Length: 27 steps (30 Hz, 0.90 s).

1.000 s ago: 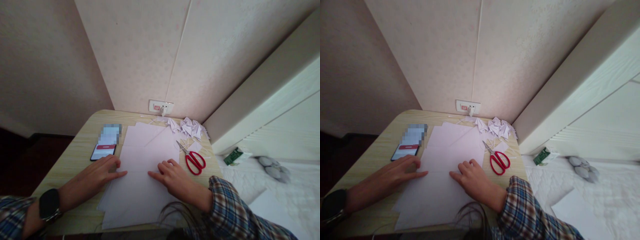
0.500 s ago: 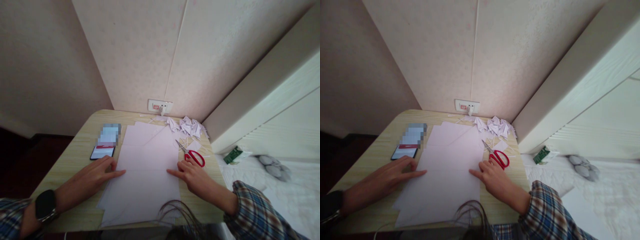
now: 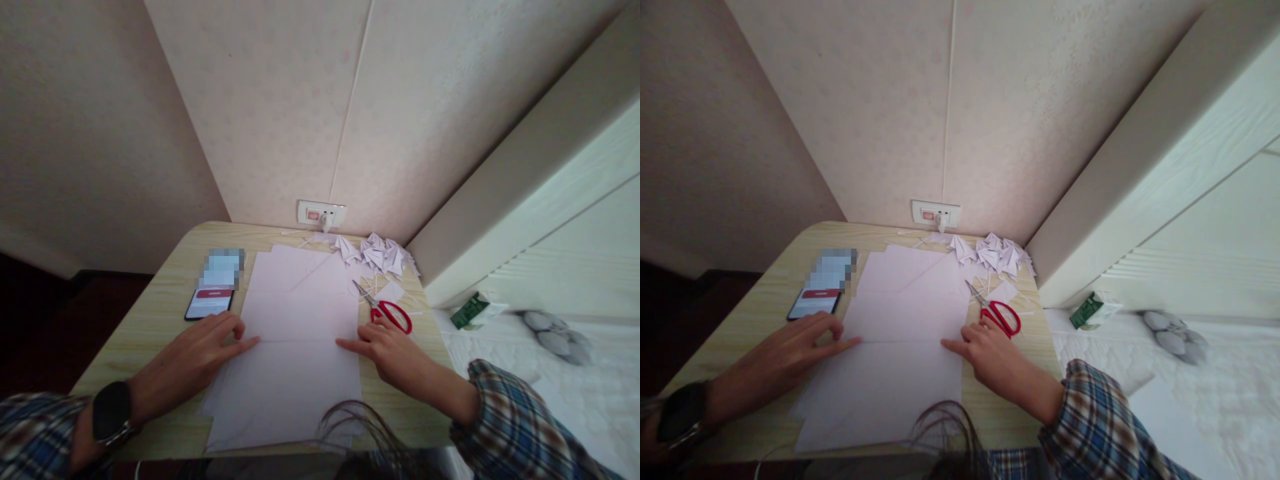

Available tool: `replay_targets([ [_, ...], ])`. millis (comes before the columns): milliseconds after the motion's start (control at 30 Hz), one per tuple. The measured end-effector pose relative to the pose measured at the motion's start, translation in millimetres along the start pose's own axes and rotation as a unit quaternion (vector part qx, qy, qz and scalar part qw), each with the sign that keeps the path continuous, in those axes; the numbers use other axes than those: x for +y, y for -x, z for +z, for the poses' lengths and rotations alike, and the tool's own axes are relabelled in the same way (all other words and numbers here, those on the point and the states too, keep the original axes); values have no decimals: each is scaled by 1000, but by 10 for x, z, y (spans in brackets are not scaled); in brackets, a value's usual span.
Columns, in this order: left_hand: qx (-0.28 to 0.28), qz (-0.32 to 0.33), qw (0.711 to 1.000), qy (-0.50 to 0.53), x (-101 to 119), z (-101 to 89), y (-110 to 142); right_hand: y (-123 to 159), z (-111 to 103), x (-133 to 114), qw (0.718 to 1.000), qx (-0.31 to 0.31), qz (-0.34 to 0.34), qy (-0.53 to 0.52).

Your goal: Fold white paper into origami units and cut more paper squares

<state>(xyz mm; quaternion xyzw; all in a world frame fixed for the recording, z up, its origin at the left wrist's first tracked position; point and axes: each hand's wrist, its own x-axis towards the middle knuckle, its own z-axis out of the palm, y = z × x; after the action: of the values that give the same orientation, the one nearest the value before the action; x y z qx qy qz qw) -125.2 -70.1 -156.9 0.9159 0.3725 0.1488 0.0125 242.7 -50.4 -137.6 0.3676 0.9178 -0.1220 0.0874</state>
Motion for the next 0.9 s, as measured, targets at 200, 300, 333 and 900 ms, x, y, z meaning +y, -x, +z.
replay_targets([
  [200,-22,48,998,30,302,251,-476,-10,-44,-14,1000,-12,5,3],
  [300,-25,48,998,31,287,243,-495,-17,-49,-6,1000,-17,7,-1],
  [333,-27,46,998,31,265,223,-470,-20,-48,-3,1000,-18,7,-4],
  [900,-24,17,999,14,16,156,-155,-24,-75,12,1000,-18,0,-14],
])
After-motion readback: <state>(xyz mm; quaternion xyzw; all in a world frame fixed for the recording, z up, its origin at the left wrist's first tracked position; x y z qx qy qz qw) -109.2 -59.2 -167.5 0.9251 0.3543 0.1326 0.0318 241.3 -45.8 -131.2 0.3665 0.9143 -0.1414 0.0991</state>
